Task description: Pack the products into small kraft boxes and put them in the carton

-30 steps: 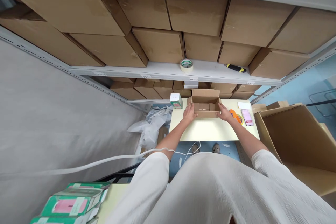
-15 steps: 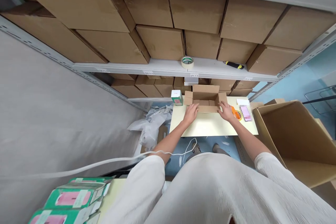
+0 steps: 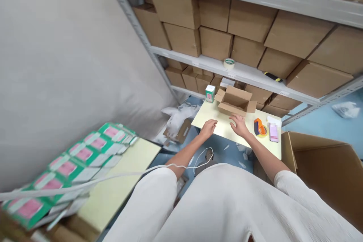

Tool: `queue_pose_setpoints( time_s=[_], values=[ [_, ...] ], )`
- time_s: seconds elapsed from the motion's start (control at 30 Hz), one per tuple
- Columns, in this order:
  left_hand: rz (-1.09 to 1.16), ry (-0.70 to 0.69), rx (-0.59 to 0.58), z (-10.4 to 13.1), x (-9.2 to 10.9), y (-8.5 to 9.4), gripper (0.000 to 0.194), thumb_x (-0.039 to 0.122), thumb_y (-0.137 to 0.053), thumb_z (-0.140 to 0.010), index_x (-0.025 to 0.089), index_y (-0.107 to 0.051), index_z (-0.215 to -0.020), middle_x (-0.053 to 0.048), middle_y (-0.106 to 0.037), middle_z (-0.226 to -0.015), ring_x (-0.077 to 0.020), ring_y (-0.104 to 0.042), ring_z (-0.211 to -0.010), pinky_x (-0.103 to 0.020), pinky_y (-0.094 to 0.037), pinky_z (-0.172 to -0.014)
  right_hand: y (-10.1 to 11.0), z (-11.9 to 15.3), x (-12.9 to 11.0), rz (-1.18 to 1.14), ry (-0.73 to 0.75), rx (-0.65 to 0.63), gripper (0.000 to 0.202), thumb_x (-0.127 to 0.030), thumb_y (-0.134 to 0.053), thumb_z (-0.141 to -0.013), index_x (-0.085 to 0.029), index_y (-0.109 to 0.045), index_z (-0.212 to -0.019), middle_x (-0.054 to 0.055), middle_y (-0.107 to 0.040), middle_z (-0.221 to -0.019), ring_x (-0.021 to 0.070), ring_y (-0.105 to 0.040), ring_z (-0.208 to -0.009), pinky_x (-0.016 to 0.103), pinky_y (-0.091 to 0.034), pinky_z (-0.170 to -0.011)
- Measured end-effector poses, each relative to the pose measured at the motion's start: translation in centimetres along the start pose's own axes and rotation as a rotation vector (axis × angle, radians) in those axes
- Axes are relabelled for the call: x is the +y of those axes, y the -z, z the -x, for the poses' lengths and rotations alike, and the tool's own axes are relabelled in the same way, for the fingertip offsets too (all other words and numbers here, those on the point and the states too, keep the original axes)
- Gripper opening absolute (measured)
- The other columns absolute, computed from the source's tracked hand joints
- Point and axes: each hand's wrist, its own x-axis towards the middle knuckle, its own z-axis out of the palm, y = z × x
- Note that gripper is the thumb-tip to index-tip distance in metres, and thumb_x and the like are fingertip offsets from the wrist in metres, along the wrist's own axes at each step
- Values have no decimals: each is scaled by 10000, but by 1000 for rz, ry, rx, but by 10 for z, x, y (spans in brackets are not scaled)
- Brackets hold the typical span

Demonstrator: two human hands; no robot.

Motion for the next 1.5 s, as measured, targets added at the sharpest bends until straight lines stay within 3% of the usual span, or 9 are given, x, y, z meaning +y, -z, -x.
queue_pose_setpoints(
  time_s=[0.17,0.33,0.5,0.8,1.13,1.33,1.5],
  values=[
    [-47,191,90,106,28,-21,483,92,-540,-954,229,-690,-1392,-126,-689,-1322,-292,-615,-1272,-478,-503,-1114,-29,45,-36,-16,209,-175,385,-311,-491,-1057,-240,-694,-1378,148,-581,-1573,323,-493,-1454,512,-372,-1189],
    [-49,364,130,212,57,-43,419,189,-588,-997,252,-680,-1401,-110,-684,-1372,-300,-611,-1306,-494,-489,-1133,-57,96,-74,-35,351,-352,384,-286,-531,-1032,-265,-705,-1373,119,-597,-1564,313,-510,-1441,509,-398,-1178],
    [-18,532,191,307,73,-56,395,197,-601,-1001,237,-676,-1387,-109,-683,-1395,-292,-608,-1337,-482,-477,-1158,-79,131,-118,-12,481,-498,399,-296,-538,-1024,-249,-707,-1382,136,-597,-1559,330,-509,-1438,533,-411,-1166],
    [14,738,315,474,80,-59,386,186,-583,-1005,211,-660,-1383,-112,-676,-1379,-274,-608,-1322,-448,-467,-1170,-145,193,-228,-10,632,-659,402,-290,-537,-1020,-240,-708,-1381,147,-602,-1548,343,-516,-1421,527,-434,-1134],
    [107,867,353,667,65,-78,439,177,-590,-981,217,-660,-1413,-117,-665,-1383,-311,-616,-1309,-496,-484,-1166,-246,300,-355,-60,683,-746,386,-285,-586,-1011,-226,-709,-1372,143,-634,-1504,340,-584,-1347,473,-489,-1090],
    [169,955,387,753,55,-85,444,152,-592,-964,205,-673,-1397,-133,-668,-1372,-310,-628,-1302,-478,-488,-1166,-300,354,-415,-149,751,-825,374,-250,-601,-992,-199,-703,-1348,146,-667,-1432,310,-614,-1314,454,-484,-1137],
    [198,1023,443,784,52,-91,456,132,-610,-948,209,-692,-1389,-129,-687,-1348,-313,-632,-1304,-489,-492,-1173,-324,366,-434,-178,757,-893,393,-232,-606,-979,-184,-685,-1361,148,-664,-1415,286,-622,-1296,423,-490,-1141]
  ],
)
